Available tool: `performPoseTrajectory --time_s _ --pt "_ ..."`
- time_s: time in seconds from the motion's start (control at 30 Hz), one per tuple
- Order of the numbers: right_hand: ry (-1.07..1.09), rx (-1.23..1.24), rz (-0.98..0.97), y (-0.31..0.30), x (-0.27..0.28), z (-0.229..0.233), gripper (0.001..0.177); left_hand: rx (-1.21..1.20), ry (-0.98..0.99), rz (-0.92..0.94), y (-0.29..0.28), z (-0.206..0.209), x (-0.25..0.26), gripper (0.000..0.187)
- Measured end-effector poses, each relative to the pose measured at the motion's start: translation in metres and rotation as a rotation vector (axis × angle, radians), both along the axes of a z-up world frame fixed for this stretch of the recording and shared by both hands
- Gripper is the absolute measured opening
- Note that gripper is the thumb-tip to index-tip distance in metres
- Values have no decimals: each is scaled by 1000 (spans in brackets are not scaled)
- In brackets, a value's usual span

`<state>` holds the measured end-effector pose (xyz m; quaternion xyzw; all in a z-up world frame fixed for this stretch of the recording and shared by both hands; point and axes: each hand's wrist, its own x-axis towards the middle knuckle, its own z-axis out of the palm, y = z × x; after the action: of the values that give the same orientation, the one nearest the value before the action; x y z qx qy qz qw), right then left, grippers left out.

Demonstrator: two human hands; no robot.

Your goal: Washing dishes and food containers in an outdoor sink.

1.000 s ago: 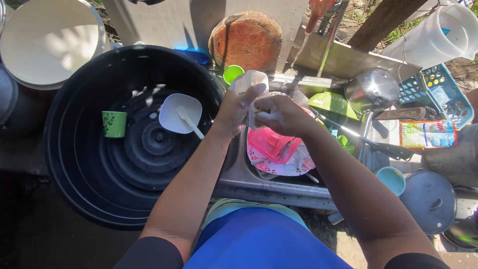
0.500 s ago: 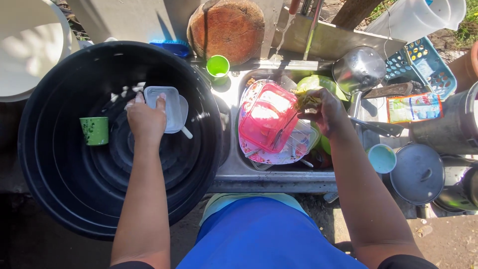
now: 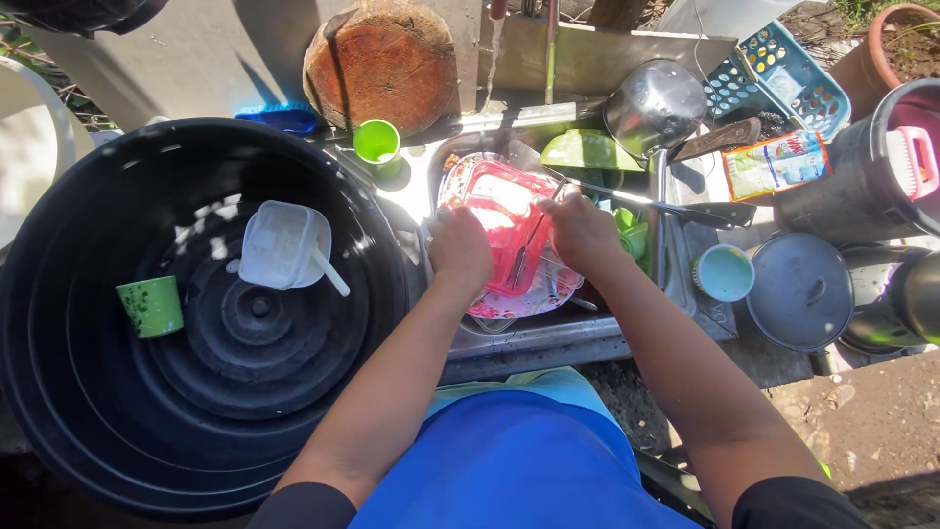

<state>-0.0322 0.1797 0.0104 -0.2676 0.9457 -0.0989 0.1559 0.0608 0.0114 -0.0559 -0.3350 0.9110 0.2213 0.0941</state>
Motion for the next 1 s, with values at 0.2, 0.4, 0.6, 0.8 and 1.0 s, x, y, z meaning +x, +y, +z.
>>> performPoseTrajectory --time_s 0.2,0.4,0.6,0.8,1.0 --pt "69 126 444 0 3 4 33 -165 95 -68 -29 2 0 26" --pt "64 -32 492 12 14 -14 43 -258 372 -263 0 103 14 46" --pt "-15 -203 154 30 15 -23 42 -511 533 -533 16 111 32 28" --pt "102 -349 4 40 9 -10 30 -603 629 -439 3 132 28 21" --pt "74 -687 -40 44 -6 -9 29 -243 778 0 -43 61 -19 31"
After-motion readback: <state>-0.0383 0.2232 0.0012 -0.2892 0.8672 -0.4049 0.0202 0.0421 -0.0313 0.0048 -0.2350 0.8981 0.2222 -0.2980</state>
